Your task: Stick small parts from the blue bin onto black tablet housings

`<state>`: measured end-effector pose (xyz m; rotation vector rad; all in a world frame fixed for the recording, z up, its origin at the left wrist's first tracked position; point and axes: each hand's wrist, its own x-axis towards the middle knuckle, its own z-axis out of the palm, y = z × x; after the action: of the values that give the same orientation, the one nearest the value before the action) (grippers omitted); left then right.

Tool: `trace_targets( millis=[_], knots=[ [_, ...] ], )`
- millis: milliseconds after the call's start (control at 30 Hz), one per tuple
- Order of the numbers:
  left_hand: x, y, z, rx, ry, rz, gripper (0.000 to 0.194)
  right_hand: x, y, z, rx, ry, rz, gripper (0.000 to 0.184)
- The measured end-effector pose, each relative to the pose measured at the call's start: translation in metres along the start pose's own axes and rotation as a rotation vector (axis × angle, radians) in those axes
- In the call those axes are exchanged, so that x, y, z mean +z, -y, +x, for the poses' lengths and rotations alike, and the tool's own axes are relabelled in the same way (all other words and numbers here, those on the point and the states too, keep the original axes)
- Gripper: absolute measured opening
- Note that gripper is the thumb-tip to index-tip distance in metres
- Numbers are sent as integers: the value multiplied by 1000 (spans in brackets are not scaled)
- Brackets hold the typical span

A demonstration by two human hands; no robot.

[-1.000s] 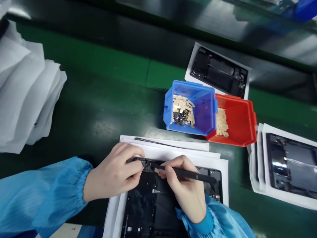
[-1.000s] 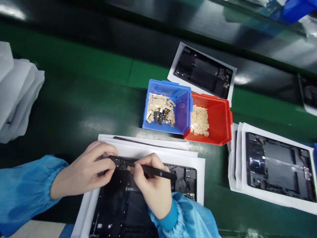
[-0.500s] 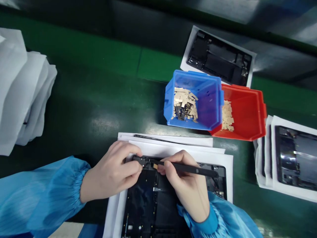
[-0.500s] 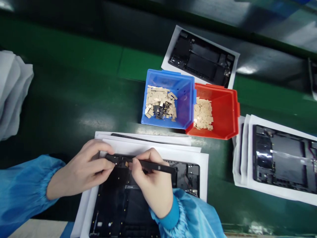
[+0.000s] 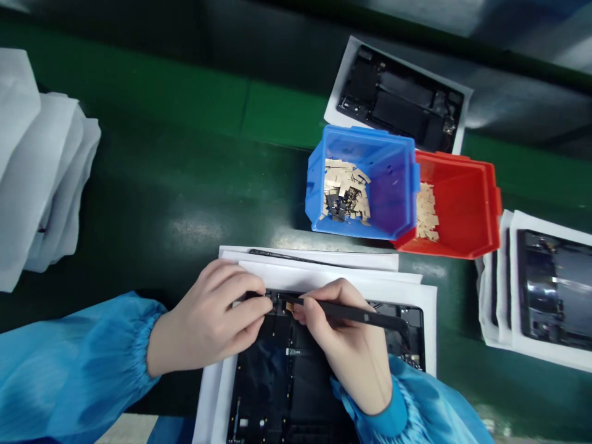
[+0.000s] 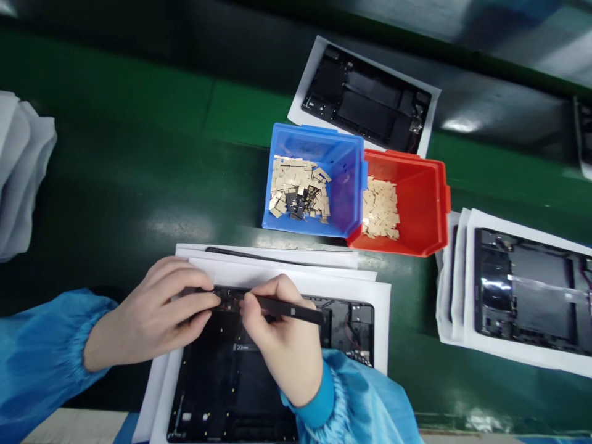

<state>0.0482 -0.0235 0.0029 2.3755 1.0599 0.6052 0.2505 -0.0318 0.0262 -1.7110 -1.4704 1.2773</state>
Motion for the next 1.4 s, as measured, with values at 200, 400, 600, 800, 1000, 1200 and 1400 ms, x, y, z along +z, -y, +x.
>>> trace_targets(
  millis=[200,400,600,800,1000,1200,1400],
  knots=[
    [-5,-6,0,106,26,275,24,0,1,0,-56,-18,-101,13],
    [-11,-9,6,117,59,379,24,-2,-4,-3,-121,-33,-102,11],
    [-12,-7,8,75,72,338,24,-1,-3,-7,-40,-107,5,14],
    [-11,-9,7,73,55,326,20,-4,-3,-6,-7,-143,99,13],
    [-4,-4,1,139,59,227,24,-3,-6,-6,-3,-145,87,13],
    [-5,-4,1,190,130,227,32,-3,-10,-5,-26,-138,66,13],
    [-5,-11,9,92,242,274,49,-28,1,-16,-333,-196,-119,13]
  ],
)
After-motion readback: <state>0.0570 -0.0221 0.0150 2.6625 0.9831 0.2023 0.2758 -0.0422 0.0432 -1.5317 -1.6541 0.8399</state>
